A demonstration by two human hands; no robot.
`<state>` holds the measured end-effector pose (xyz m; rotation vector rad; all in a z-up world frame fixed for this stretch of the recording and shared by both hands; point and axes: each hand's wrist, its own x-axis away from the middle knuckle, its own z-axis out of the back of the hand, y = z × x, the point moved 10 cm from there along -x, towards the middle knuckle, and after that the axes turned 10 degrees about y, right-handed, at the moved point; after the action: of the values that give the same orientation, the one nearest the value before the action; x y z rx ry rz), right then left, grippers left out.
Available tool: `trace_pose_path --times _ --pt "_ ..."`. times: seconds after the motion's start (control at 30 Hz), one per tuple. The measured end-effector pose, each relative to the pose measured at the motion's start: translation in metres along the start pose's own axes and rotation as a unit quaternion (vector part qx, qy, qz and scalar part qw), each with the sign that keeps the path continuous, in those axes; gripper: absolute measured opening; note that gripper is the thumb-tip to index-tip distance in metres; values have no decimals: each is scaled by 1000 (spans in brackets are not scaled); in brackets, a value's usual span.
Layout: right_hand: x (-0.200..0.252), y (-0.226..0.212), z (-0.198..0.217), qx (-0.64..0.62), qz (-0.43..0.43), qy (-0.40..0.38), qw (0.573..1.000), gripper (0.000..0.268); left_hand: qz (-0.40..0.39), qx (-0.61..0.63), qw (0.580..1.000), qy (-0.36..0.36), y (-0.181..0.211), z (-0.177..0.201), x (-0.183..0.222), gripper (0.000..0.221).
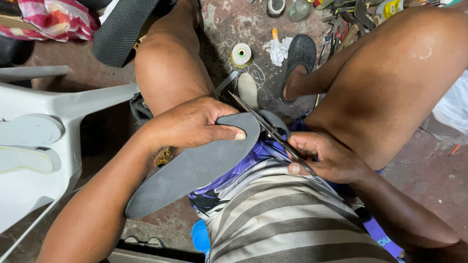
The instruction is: The person cuts a shape from a piece of black rubber material using scissors and compares the cut piece to a shoe sole.
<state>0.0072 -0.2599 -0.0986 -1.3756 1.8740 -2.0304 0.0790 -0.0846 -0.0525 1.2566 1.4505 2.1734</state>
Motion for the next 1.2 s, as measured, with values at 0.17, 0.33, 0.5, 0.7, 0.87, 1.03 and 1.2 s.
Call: trace_pose_path --times 0.17,0.33,0.5,0.7,0.87,1.03,1.2 --pt "0 -7 -2 -61 -21 -5 998 44 -31 29 999 -33 5 -8 -2 33" --pt "2 1 3 -32 -33 -1 999 36 -21 -17 999 -43 0 -9 -3 34" --pt "10 17 15 75 -29 9 997 34 -66 -22 997 -43 10 -8 1 35" --pt "18 39 20 39 -35 26 998 27 -44 -32 998 -11 11 -4 5 33" --pt "86 17 78 -250 81 140 955 51 6 75 990 118 4 21 16 30" --pt "128 33 195 -203 268 312 889 27 -73 132 938 313 23 67 21 28" --pt "79 152 273 110 -20 513 851 14 -138 145 878 435 25 99 16 28"
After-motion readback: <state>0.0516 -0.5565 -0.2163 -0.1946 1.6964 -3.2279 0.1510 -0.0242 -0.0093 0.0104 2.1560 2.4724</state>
